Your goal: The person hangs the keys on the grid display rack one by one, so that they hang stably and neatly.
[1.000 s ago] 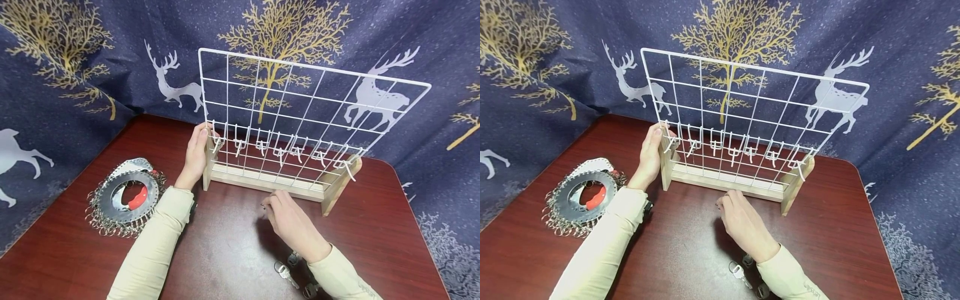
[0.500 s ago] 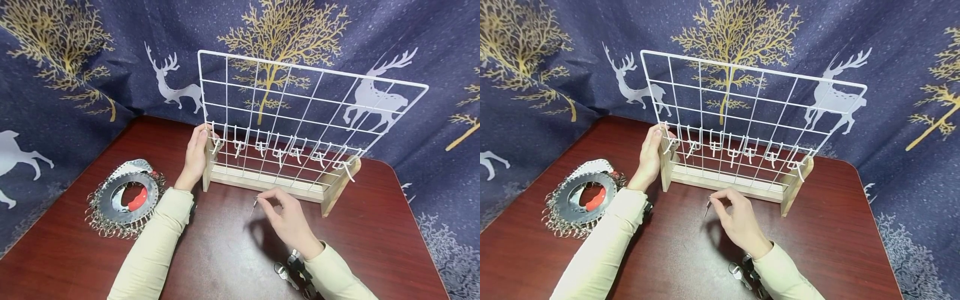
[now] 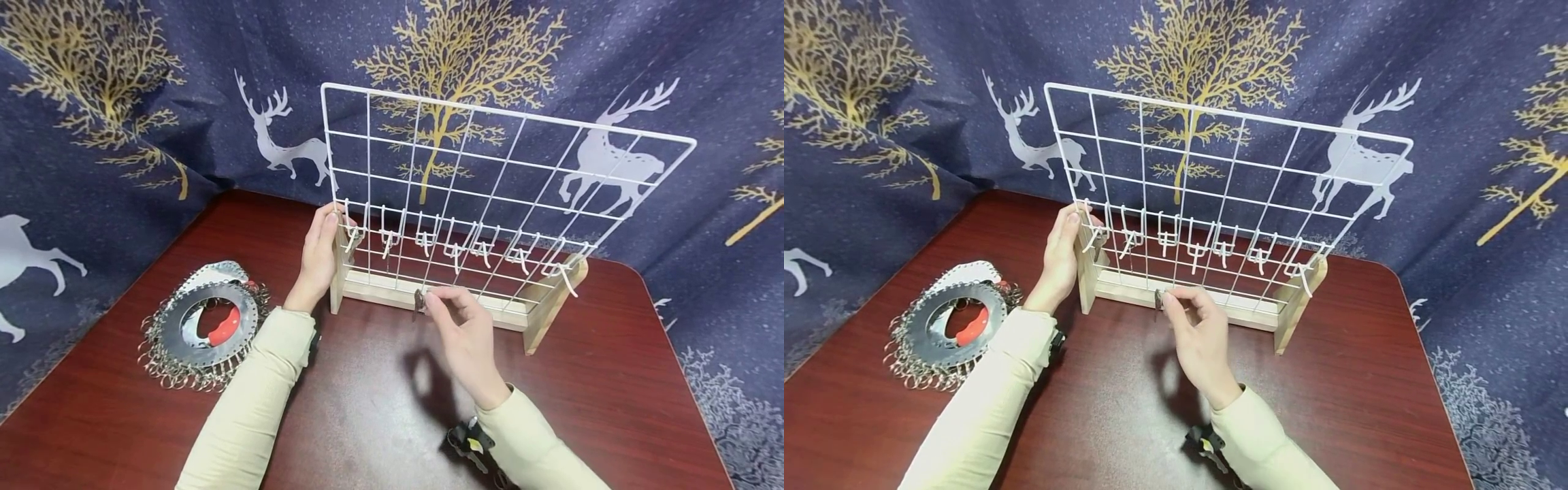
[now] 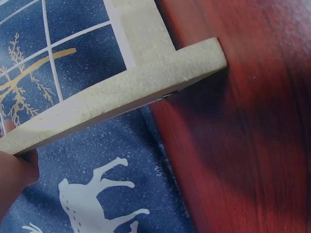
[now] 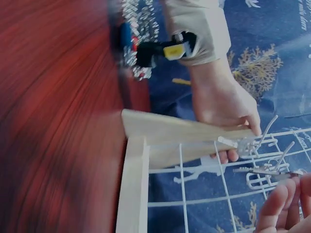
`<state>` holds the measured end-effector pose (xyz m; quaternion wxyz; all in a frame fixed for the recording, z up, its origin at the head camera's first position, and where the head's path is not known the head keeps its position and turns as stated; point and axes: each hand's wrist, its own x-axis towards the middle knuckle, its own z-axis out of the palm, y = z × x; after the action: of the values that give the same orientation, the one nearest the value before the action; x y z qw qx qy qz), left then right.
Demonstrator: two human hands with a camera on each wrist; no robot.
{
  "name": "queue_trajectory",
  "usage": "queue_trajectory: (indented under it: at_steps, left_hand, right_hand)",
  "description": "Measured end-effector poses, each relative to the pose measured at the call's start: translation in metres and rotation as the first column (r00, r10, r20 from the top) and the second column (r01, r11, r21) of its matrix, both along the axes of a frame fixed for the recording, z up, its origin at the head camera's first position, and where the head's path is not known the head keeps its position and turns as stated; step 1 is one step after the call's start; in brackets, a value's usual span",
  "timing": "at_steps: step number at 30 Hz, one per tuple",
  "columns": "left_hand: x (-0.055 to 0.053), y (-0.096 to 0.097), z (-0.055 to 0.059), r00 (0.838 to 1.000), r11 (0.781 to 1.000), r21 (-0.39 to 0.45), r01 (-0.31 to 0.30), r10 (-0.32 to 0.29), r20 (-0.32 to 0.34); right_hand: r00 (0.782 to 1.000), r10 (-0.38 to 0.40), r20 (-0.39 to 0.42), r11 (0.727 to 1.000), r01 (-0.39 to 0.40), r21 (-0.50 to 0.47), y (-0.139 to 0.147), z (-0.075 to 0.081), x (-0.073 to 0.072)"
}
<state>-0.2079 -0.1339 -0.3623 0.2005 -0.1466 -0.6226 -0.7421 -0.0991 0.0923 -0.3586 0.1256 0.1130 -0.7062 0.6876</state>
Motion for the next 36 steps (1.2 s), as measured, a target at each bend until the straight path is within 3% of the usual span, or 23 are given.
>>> queue_trajectory:
  at_steps: [6,12,17,24,28,36]
  left_hand:
    - [0.000,-0.001,0.000,1.000,1.000,-0.006,-0.004,0.003,-0.004]
    - [0.000,-0.002,-0.001,1.000,1.000,-0.025,-0.017,0.017,-0.013]
    - [0.001,-0.002,0.000,1.000,1.000,-0.024,-0.017,0.017,-0.005]
    - [0.000,-0.001,0.000,1.000,1.000,-0.011,-0.007,0.007,-0.008]
    - [0.001,-0.001,0.001,1.000,1.000,-0.012,-0.007,0.007,-0.004]
    - [-0.001,-0.001,0.000,1.000,1.000,-0.001,0.002,-0.002,-0.017]
  right_hand:
    - [0.997,-0.030,0.073,0.989,0.040,-0.144,-0.008,0.005,-0.003]
    - [0.990,-0.005,0.141,0.960,0.045,-0.278,-0.015,0.008,-0.007]
    - [0.978,0.059,0.201,0.913,0.029,-0.406,-0.021,0.010,-0.010]
    - [0.970,0.140,0.199,0.826,-0.003,-0.564,-0.027,0.013,-0.013]
    - [0.964,0.154,0.219,0.798,0.009,-0.602,-0.029,0.015,-0.015]
    - [0.960,0.153,0.235,0.769,0.033,-0.638,-0.032,0.018,-0.019]
